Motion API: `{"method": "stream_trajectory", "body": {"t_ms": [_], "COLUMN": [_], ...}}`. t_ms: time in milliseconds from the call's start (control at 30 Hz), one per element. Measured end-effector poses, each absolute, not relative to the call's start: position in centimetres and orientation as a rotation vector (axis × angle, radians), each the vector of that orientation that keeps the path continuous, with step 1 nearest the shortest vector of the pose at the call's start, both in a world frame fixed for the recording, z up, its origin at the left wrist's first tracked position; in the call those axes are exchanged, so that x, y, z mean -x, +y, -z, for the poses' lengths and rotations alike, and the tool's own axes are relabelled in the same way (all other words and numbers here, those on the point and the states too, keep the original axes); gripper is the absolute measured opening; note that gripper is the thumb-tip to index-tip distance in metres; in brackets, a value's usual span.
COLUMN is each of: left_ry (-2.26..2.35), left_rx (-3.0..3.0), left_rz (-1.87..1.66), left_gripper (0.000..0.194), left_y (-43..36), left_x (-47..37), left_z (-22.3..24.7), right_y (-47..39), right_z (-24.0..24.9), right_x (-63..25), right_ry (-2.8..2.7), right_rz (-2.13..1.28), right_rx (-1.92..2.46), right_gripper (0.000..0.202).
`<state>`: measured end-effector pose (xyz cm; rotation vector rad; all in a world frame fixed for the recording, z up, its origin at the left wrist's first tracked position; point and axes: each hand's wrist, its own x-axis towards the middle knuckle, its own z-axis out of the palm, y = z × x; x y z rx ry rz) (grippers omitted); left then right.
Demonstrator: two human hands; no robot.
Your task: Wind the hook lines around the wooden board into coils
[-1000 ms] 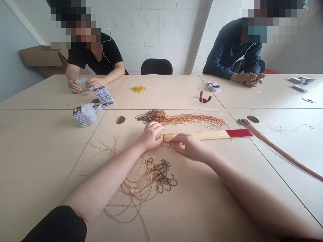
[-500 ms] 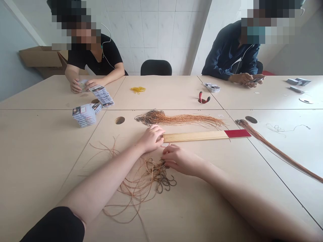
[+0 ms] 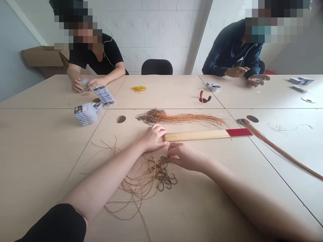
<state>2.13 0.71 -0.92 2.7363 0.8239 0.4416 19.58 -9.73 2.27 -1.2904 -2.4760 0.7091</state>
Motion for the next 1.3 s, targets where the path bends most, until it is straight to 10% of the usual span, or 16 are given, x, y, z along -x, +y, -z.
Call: {"method": "stream_trajectory", "body": {"t_ms": [1300], "left_ry": [0.702], "left_rx": [-1.651], "left_rz": [-0.359], "left_gripper": [0.044], "left_y": [0.7], "left_x": [-2.9], "left_z": [1.2], "right_y": [-9.0], "right_z": [-7.5], "right_x": [-24.4], "right_ry": [-2.517], "right_rz": [-1.058], "right_rx": [1.513], "right_gripper": [0.012]}}
